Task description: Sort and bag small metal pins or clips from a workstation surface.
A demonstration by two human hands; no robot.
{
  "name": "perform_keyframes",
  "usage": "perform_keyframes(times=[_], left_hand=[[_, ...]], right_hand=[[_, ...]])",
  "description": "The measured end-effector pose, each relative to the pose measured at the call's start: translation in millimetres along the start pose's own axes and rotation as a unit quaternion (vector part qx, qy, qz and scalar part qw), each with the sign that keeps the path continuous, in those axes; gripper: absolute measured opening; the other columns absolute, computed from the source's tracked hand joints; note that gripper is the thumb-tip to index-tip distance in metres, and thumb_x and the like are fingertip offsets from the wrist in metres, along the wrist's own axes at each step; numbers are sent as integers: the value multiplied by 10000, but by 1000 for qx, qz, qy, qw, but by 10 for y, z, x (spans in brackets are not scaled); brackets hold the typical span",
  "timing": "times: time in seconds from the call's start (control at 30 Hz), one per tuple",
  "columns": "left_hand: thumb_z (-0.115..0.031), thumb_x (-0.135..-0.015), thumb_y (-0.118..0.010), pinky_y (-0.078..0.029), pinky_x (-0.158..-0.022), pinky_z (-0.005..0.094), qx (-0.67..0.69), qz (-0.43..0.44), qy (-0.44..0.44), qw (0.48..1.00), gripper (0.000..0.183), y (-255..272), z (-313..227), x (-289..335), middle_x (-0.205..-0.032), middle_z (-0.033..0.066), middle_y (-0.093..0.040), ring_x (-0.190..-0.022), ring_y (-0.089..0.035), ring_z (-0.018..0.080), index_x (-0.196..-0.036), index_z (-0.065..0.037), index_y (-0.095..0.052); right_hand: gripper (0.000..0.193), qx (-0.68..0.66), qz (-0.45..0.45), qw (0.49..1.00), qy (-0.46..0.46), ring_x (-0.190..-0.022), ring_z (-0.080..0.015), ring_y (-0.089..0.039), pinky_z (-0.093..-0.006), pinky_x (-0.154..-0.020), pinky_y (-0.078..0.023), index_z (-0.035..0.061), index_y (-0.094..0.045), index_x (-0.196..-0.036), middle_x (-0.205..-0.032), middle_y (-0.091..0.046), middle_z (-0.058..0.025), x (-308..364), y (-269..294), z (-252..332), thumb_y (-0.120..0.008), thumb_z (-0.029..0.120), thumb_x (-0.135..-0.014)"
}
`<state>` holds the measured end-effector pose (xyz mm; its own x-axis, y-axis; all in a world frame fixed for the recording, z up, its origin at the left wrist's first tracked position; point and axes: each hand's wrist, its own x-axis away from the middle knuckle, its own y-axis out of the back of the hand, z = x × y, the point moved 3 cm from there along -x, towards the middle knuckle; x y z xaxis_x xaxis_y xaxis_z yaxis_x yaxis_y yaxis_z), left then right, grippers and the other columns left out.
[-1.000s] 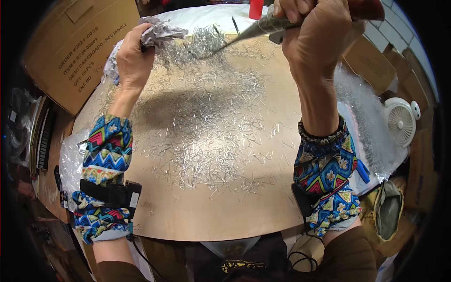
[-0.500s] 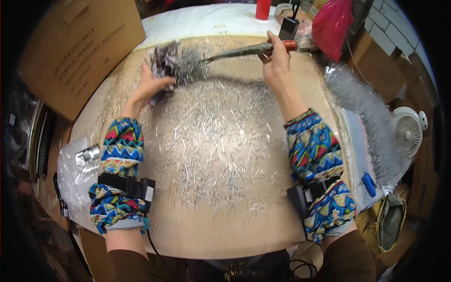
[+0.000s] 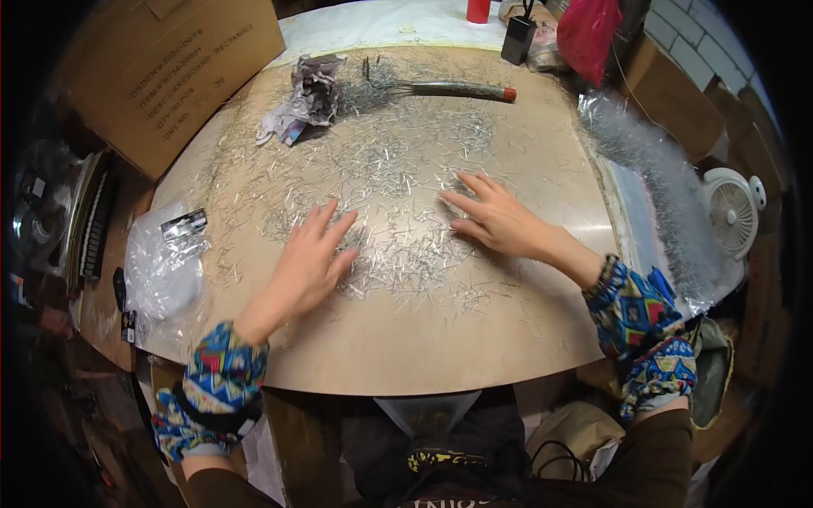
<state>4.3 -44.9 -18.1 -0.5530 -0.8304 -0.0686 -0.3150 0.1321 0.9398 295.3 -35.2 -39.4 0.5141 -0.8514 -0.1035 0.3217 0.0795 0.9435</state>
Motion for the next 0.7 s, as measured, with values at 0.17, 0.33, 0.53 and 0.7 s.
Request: perform_keyframes(times=[0.17, 0.33, 0.53, 0.7], left_hand=[[-386, -885, -598, -145, -1132, 480, -14, 13, 212, 977, 831, 55, -181, 1264, -1504, 300, -100, -1401, -106, 446, -1459, 16, -152], [-498, -856, -589, -125, -1133, 503, -44, -23, 125, 991, 911, -364, -378, 1454, -1454, 363, -164, -1391, -127, 458, -1391, 134, -210], [-405, -911, -549, -206, -1114, 511, 72, -110, 43, 990, 745, -550, -749, 929, -1470, 307, -206, -1385, -182, 439, -1415, 51, -245], [-243, -930, -501, -285, -1078, 497, -5, -188, 204, 961, 441, -137, 104, 1585, -1351, 265, -425, -1317, -332, 390, -1261, 45, -460]], right_hand=[[692, 21, 63, 997, 45, -1366, -477, -178, -627, -1067, -208, 52, -338, -1414, -1470, -251, -253, 1006, 193, 740, -528, 476, -901], [713, 35, 78, 994, 75, -1366, -463, -190, -561, -1100, -207, 1, -344, -1395, -1465, -259, -255, 1293, -90, 953, -600, 409, -869], [591, 3, -117, 993, 28, -1361, -431, -224, -476, -1105, -248, -16, -384, -1364, -1446, -297, -248, 718, -215, 1153, -614, 208, -868], [610, 57, -56, 994, 79, -1348, -413, -262, -490, -1088, -282, 32, -456, -1326, -1445, -313, -222, 1260, -141, 1609, -701, 188, -789]])
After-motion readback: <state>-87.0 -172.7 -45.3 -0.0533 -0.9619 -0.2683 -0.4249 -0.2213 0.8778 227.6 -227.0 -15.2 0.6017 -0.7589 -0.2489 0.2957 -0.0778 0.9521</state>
